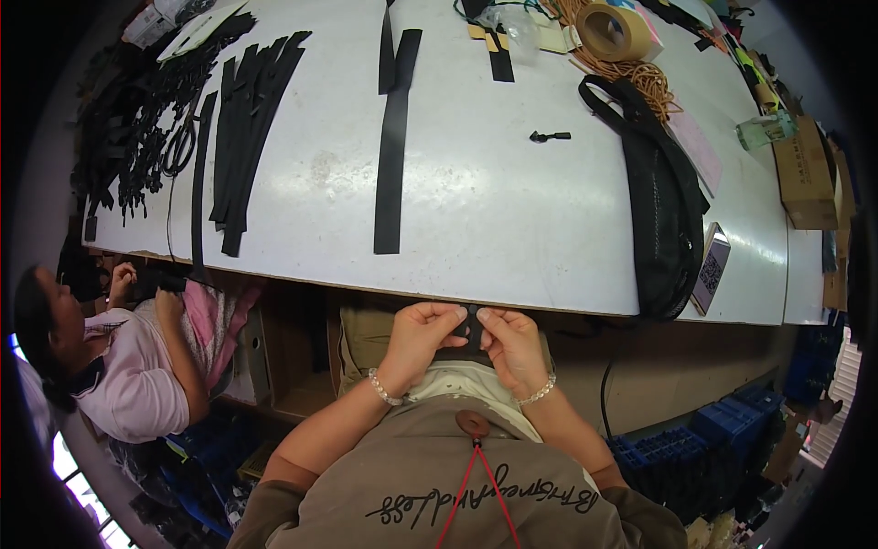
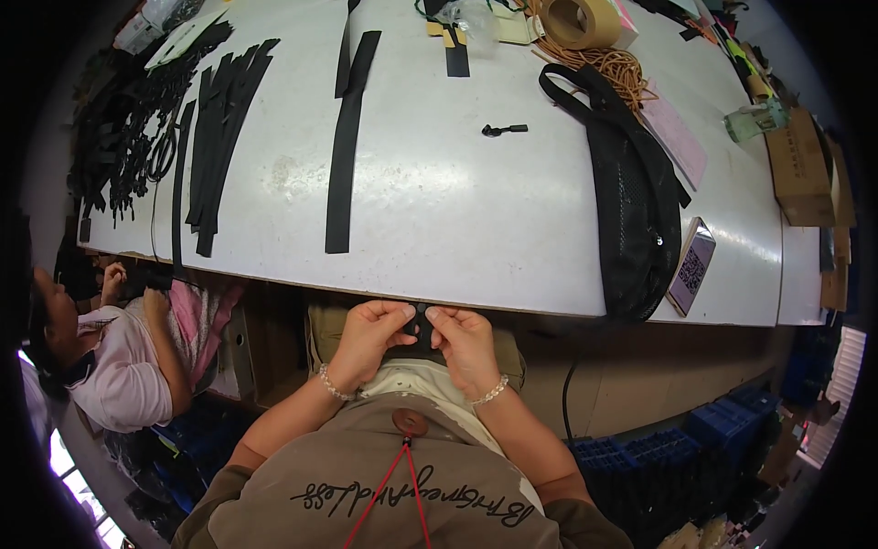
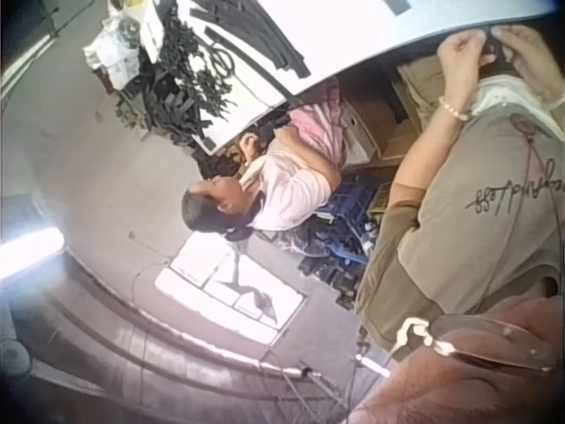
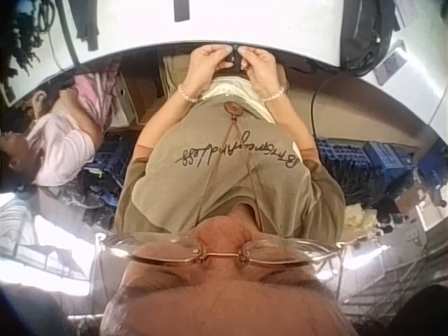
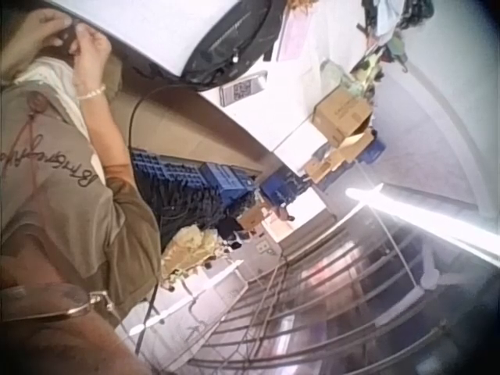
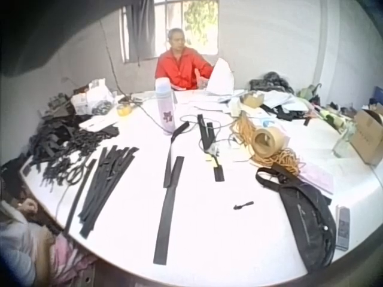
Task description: Assembling plastic buckles and sliders onto black webbing straps at a manufacturing workbench.
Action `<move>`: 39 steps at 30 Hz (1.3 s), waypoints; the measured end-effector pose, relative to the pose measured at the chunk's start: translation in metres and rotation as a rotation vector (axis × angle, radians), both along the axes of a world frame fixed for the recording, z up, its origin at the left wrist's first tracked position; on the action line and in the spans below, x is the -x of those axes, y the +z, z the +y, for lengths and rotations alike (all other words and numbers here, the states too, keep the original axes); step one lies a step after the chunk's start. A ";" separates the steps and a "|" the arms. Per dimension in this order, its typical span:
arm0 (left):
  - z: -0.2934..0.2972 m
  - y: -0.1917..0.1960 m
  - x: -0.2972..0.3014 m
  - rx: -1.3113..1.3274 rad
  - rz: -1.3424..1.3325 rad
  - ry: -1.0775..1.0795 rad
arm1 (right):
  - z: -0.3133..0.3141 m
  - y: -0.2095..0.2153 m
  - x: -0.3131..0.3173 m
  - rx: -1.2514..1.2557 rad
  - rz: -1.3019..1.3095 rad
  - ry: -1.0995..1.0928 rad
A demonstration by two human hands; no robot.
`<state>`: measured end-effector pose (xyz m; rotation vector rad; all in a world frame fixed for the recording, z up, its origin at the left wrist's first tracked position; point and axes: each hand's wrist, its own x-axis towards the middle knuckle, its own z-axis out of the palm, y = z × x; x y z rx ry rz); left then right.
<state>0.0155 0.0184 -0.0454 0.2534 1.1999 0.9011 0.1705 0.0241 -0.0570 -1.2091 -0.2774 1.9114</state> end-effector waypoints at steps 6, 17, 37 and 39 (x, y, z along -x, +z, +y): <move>0.000 -0.001 -0.004 -0.023 0.014 0.026 | -0.001 0.001 0.005 -0.016 -0.014 -0.053; -0.005 -0.002 -0.018 -0.057 -0.033 0.194 | -0.005 0.002 0.020 0.014 0.053 -0.208; -0.017 0.024 -0.002 -0.626 0.228 -0.013 | -0.012 0.027 0.004 -0.650 -0.325 -0.023; -0.017 0.025 -0.002 -0.659 0.232 -0.020 | -0.011 0.029 0.003 -0.766 -0.392 -0.013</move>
